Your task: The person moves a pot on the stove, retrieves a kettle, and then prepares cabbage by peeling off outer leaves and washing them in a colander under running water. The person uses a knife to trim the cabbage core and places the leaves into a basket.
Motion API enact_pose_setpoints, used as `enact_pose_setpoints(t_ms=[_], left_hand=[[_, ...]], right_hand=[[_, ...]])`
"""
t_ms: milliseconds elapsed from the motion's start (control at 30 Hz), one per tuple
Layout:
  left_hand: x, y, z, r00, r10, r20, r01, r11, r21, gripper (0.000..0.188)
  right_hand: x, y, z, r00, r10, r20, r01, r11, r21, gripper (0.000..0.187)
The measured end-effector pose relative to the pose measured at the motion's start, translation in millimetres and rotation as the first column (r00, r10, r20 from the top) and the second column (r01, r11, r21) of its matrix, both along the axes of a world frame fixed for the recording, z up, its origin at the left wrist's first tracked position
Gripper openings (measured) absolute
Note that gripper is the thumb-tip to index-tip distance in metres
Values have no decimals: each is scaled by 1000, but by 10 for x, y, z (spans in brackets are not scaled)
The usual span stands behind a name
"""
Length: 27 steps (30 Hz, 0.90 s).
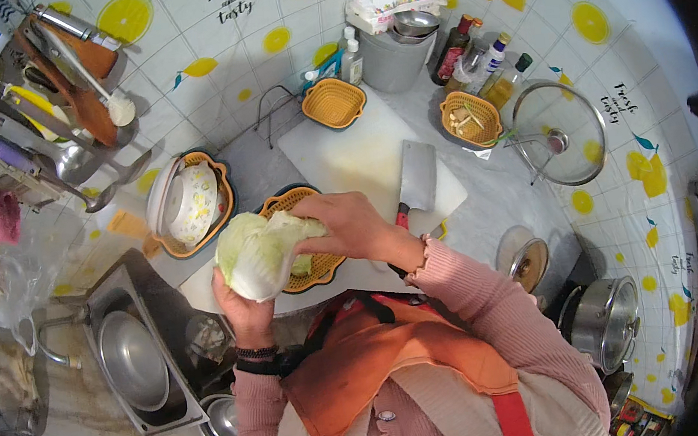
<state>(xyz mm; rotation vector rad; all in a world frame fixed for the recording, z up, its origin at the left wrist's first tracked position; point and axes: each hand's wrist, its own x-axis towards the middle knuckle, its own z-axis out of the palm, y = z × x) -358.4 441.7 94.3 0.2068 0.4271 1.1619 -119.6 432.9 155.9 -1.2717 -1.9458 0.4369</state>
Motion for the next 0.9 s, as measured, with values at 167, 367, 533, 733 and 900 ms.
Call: enact_pose_setpoints(t_ms=[167,367,533,733,900], left_hand=[[75,147,99,994,-61,91,57,997,54,60],[114,237,221,995,23,95,-28,998,47,63],[188,201,239,979,77,-190,-62,994,86,61],[334,91,290,955,136,-264,-122,990,69,58],[318,73,303,959,165,-228,-156,986,59,58]], right_hand=[[83,-196,102,985,-70,-157,38,980,-196,41],[109,-223,120,993,-114,-11,107,959,-263,36],[56,-83,149,985,41,-169,-34,998,48,39],[-60,31,83,973,133,189,-37,898,-438,50],[-120,-10,-174,948,265,178,-233,955,-184,44]])
